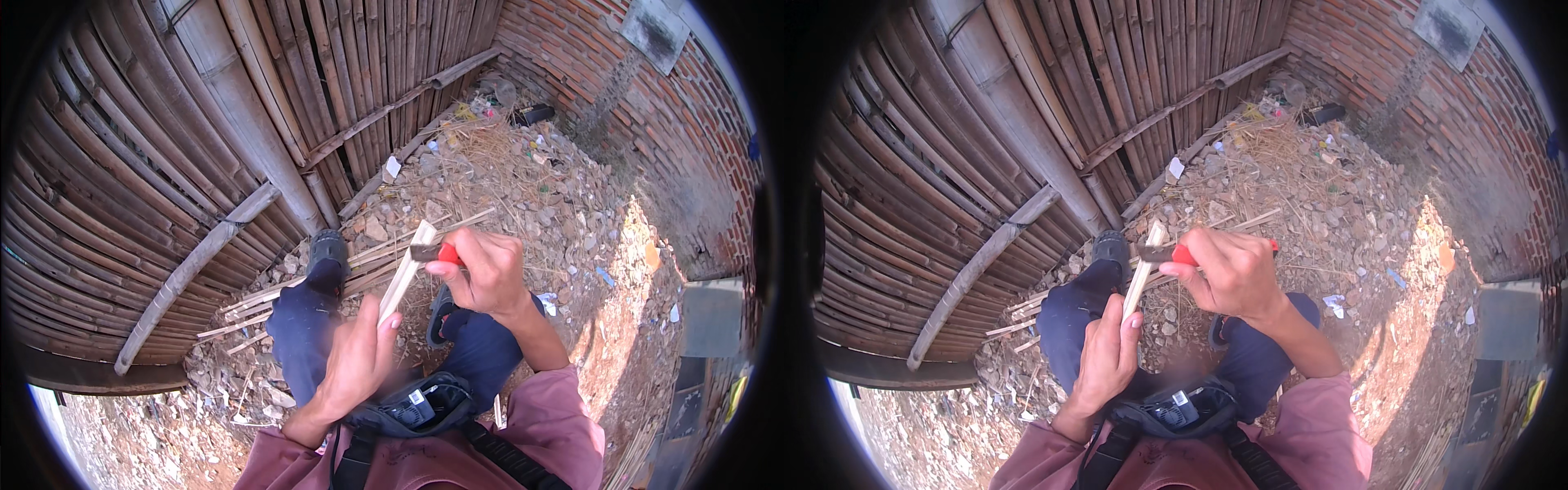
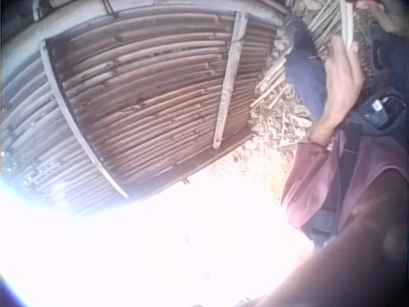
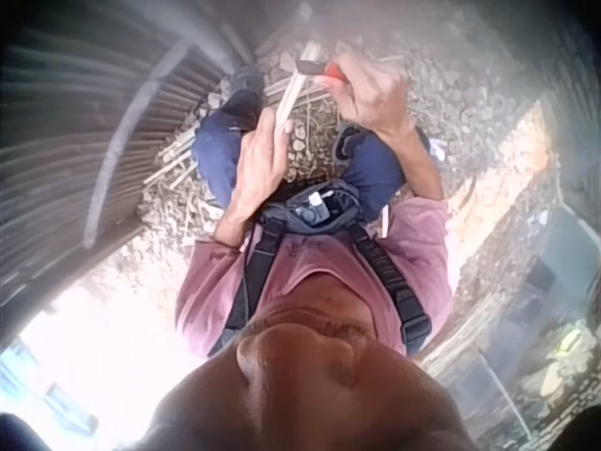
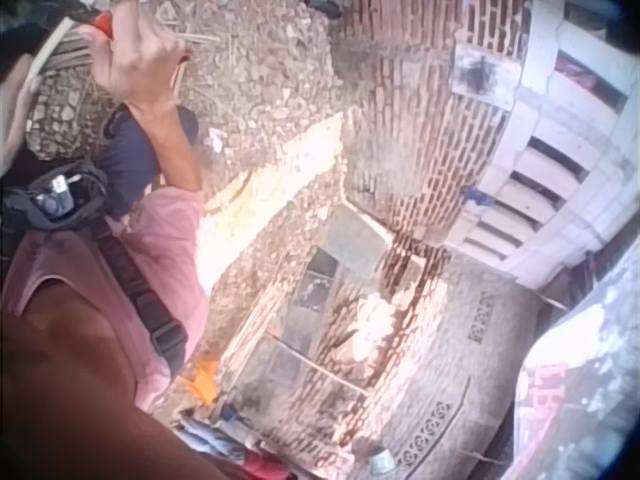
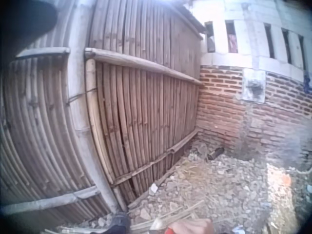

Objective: The person uses a small red knife to shave and thin a long bamboo slat, removing long thin strips of wood by hand.

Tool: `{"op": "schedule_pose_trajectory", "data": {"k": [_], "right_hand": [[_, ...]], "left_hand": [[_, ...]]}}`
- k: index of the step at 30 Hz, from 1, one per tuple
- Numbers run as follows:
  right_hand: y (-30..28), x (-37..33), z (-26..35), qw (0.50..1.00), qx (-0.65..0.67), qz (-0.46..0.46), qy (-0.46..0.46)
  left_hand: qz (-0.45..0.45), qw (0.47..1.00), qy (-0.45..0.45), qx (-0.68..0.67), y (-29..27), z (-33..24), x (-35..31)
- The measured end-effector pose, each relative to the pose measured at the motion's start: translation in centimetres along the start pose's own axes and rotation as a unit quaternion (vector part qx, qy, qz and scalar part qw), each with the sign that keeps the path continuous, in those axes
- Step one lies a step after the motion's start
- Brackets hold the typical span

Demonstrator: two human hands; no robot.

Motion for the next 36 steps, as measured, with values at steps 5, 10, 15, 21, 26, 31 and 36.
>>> {"op": "schedule_pose_trajectory", "data": {"k": [5,10,15,21,26,31,36], "right_hand": [[-9.6,-0.8,-15.9,0.926,0.083,-0.245,0.274],[-2.3,-0.9,-7.7,0.983,0.114,-0.028,0.144],[2.1,-1.3,0.8,0.991,0.107,0.077,-0.005],[3.1,-0.8,1.7,0.989,0.119,0.078,-0.028],[2.7,-0.7,1.8,0.991,0.109,0.065,-0.037],[2.5,-0.6,2.0,0.992,0.1,0.062,-0.052],[2.4,-0.6,1.9,0.991,0.104,0.067,-0.058]], "left_hand": [[0.013,1.0,-0.015,-0.006,0.3,1.0,-2.7],[-0.017,0.996,-0.079,-0.033,-1.1,3.3,-1.8],[-0.025,0.997,-0.056,-0.035,-0.8,2.1,-1.3],[-0.012,0.998,-0.05,-0.027,-0.9,1.1,-1.0],[-0.004,0.999,-0.044,-0.028,-0.3,1.0,-1.0],[0.002,0.999,-0.051,0.003,0.0,1.2,-1.5],[0.007,0.998,-0.054,0.024,0.3,0.8,-1.2]]}}
Point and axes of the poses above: each hand's wrist, its own x-axis towards the middle knuckle, its own y-axis out of the palm, z = x × y, the point moved 9 cm from there along x, towards the middle knuckle, and after that the axes turned 4 degrees about x, right-handed, at the moved point
